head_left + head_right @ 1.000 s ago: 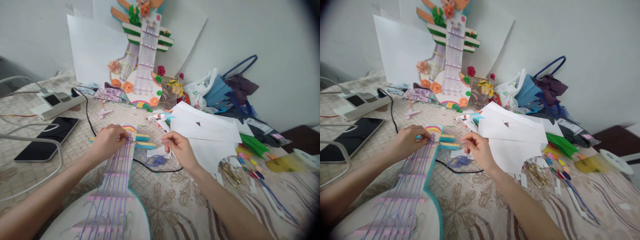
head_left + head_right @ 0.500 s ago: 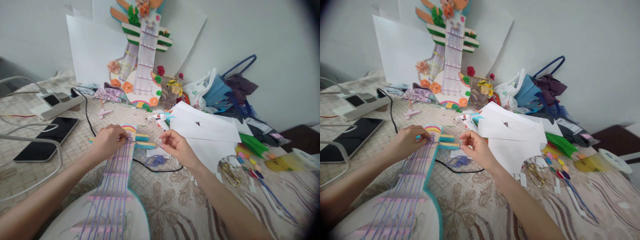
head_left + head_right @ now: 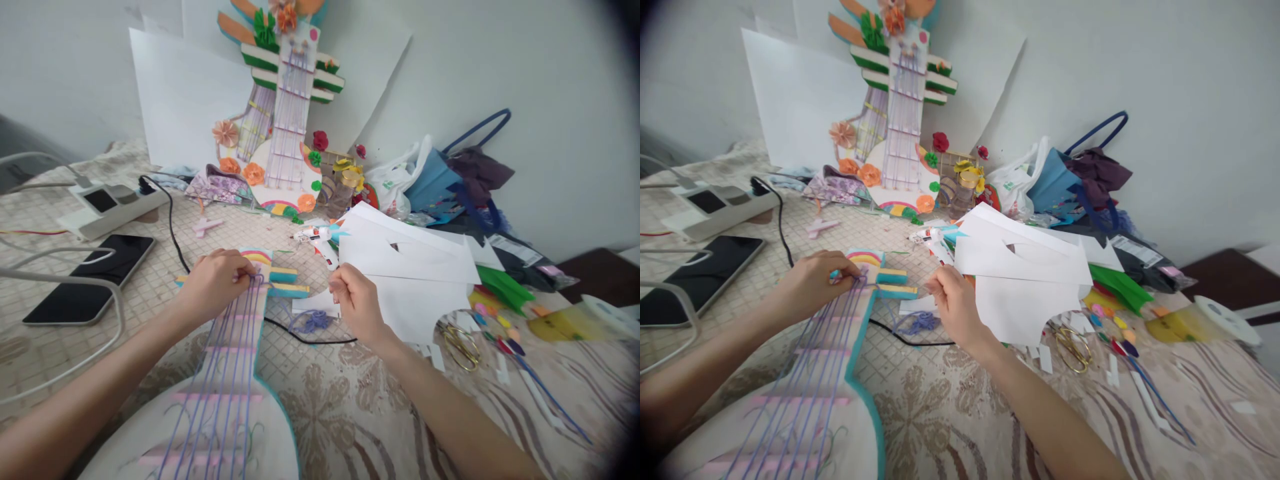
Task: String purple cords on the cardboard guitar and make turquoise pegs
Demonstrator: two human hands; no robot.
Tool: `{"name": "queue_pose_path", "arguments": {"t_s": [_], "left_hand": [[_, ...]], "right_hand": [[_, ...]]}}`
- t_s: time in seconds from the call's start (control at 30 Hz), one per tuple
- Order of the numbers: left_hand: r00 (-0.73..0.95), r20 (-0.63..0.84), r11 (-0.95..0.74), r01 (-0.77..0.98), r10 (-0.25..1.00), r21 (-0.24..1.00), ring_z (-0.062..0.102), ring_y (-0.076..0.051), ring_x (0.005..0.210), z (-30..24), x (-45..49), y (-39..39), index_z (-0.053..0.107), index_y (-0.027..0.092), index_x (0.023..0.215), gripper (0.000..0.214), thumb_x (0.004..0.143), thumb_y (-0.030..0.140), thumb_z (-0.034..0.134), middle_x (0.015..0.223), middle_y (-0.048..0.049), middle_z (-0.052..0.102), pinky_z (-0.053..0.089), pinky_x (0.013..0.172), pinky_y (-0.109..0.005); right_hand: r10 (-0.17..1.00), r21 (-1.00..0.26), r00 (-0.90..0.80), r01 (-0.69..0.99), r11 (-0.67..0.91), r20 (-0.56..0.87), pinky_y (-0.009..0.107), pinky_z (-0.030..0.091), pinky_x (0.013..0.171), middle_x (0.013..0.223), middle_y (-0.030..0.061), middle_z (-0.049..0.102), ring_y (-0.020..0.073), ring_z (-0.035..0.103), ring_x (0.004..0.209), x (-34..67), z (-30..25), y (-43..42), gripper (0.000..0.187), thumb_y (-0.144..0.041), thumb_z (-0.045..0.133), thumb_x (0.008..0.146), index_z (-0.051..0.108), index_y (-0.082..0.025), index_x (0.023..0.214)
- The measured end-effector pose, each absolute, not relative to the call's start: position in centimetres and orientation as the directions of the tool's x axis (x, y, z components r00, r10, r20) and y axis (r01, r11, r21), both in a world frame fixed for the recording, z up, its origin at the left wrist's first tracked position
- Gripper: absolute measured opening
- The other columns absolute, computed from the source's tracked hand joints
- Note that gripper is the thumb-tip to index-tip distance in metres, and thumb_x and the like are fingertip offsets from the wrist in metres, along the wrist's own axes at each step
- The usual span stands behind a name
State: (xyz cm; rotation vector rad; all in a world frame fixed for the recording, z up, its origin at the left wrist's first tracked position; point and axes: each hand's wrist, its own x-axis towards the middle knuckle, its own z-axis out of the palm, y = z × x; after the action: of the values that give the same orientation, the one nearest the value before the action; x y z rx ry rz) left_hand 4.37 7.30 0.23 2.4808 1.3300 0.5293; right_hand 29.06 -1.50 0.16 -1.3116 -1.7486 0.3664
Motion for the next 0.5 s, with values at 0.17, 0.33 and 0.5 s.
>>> {"name": "queue_pose_path", "arguments": {"t_s": [0.17, 0.33, 0.5], "left_hand": [[0.506, 0.172, -0.529, 0.748, 0.845, 0.400, 0.062, -0.025, 0.092, 0.40, 4.55, 7.25, 0.068, 0.019, 0.080, 0.024, 0.076, 0.024, 0.045, 0.090, -0.0064, 0.070, 0.045, 0.082, -0.035], [0.506, 0.176, -0.530, 0.747, 0.845, 0.401, 0.062, -0.025, 0.092, 0.42, 4.52, 7.22, 0.068, 0.019, 0.081, 0.024, 0.076, 0.024, 0.045, 0.089, -0.0061, 0.070, 0.045, 0.081, -0.034], [0.505, 0.169, -0.527, 0.748, 0.846, 0.403, 0.062, -0.024, 0.091, 0.38, 4.46, 7.28, 0.068, 0.018, 0.081, 0.024, 0.075, 0.023, 0.045, 0.090, -0.0064, 0.070, 0.046, 0.081, -0.035]], "right_hand": [[0.996, -0.977, 0.037, 0.200, 0.066, 0.075, 0.023, 0.037, 0.043, 0.050, -0.0018, 0.049, 0.0107, 0.051, 0.044, 29.28, 0.15, -1.20, 0.052, -0.062, 0.040, 0.088, 0.052, -0.018, 0.063], [0.999, -0.997, -0.047, -0.069, -0.017, -0.013, 0.024, 0.044, 0.046, 0.061, 0.0034, 0.059, 0.0132, 0.060, 0.053, 29.23, 0.55, -0.87, 0.063, -0.072, 0.037, 0.083, 0.060, -0.014, 0.070], [0.994, -0.998, -0.087, 0.006, 0.066, 0.065, 0.022, 0.046, 0.062, 0.072, -0.0020, 0.057, 0.0100, 0.056, 0.067, 29.45, 0.59, -0.84, 0.028, -0.042, 0.073, 0.073, 0.060, -0.019, 0.084]]}}
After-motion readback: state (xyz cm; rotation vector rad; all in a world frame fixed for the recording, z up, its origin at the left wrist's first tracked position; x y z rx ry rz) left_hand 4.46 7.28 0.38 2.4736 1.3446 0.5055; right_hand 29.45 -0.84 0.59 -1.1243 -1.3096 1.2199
